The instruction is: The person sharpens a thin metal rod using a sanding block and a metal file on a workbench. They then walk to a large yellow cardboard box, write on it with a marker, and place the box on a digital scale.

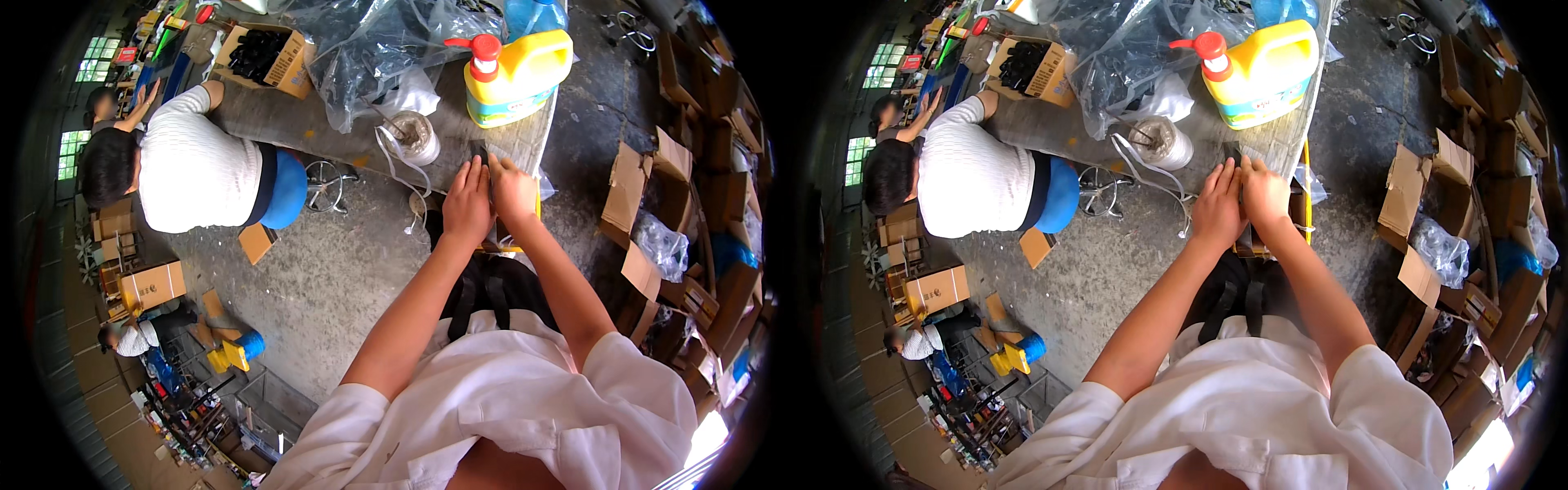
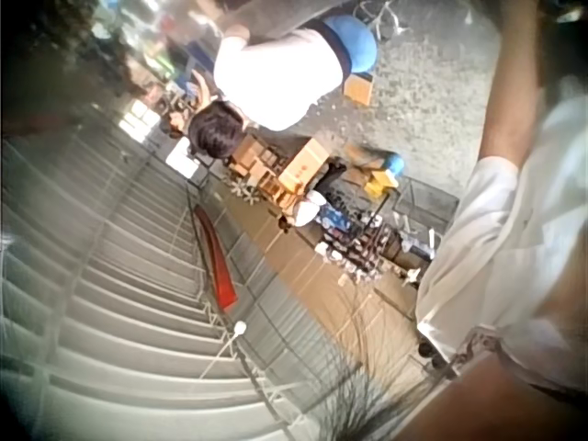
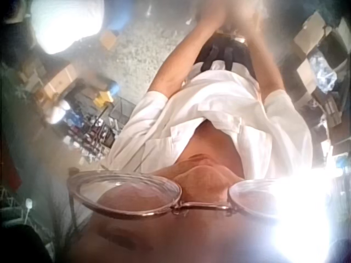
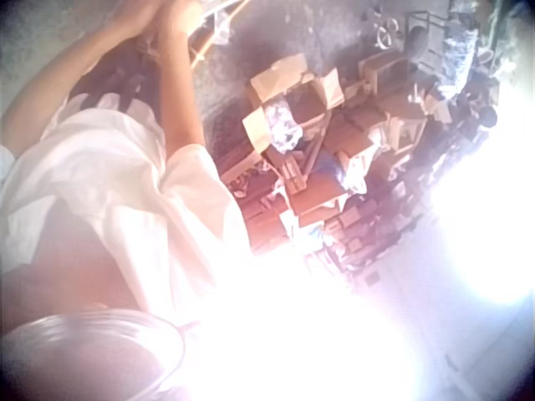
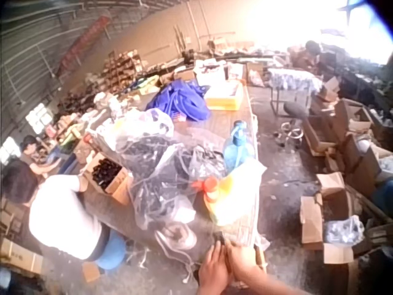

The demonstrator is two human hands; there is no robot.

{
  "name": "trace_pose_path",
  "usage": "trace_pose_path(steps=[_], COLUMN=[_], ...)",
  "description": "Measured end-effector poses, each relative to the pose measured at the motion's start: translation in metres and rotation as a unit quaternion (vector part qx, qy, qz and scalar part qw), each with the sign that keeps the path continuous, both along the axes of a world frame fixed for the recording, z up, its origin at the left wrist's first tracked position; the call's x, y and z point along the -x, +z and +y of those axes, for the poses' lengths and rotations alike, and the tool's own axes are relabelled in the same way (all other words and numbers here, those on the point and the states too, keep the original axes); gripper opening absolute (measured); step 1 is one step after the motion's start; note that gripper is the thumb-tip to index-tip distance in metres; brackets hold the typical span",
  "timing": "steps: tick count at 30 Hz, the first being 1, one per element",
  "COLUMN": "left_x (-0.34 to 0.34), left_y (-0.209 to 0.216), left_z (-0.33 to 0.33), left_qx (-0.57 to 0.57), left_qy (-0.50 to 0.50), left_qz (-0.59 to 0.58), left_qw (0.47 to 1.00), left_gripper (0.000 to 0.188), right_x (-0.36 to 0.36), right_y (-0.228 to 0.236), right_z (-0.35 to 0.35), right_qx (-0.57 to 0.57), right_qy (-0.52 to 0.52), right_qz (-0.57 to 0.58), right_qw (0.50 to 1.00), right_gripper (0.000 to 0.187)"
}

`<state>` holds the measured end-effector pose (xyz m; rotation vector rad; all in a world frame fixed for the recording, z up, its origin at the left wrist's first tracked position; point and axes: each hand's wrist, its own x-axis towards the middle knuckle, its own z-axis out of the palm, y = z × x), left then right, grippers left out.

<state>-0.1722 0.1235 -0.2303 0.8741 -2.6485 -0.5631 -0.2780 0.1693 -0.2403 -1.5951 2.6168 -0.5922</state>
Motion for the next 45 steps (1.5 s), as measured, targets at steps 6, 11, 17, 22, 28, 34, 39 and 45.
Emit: trace_pose_path(steps=[6, 11, 17, 22, 28, 34, 39, 45], left_x=[-0.002, 0.001, -0.001, 0.000, -0.001, -0.005, -0.004, -0.004], left_y=[-0.009, 0.002, -0.008, 0.002, 0.000, -0.004, -0.001, -0.005], left_z=[-0.002, 0.000, -0.002, 0.001, 0.001, 0.002, 0.002, 0.001], left_qx=[0.039, -0.004, 0.018, -0.017, 0.024, 0.003, 0.010, 0.024], left_qy=[0.001, 0.003, 0.018, 0.015, -0.003, -0.013, -0.019, -0.029], left_qz=[-0.016, -0.022, -0.022, -0.018, -0.051, -0.048, -0.078, -0.073], left_qw=[0.999, 1.000, 0.999, 1.000, 0.998, 0.999, 0.997, 0.997], left_gripper=[0.057, 0.058, 0.059, 0.059, 0.057, 0.060, 0.061, 0.060], right_x=[-0.014, 0.003, -0.013, 0.004, 0.003, 0.015, 0.012, 0.010], right_y=[-0.005, 0.001, -0.010, 0.004, 0.021, 0.168, 0.215, 0.230], right_z=[0.012, -0.005, 0.020, -0.006, 0.028, 0.068, 0.099, 0.119], right_qx=[-0.008, -0.019, 0.004, -0.011, 0.069, 0.128, 0.290, 0.331], right_qy=[-0.001, 0.004, 0.022, 0.013, -0.023, -0.005, 0.136, 0.137], right_qz=[-0.014, -0.003, -0.020, -0.029, -0.282, -0.758, -0.726, -0.658], right_qw=[1.000, 1.000, 1.000, 0.999, 0.956, 0.639, 0.608, 0.663], right_gripper=[0.027, 0.026, 0.027, 0.029, 0.023, 0.018, 0.017, 0.020])
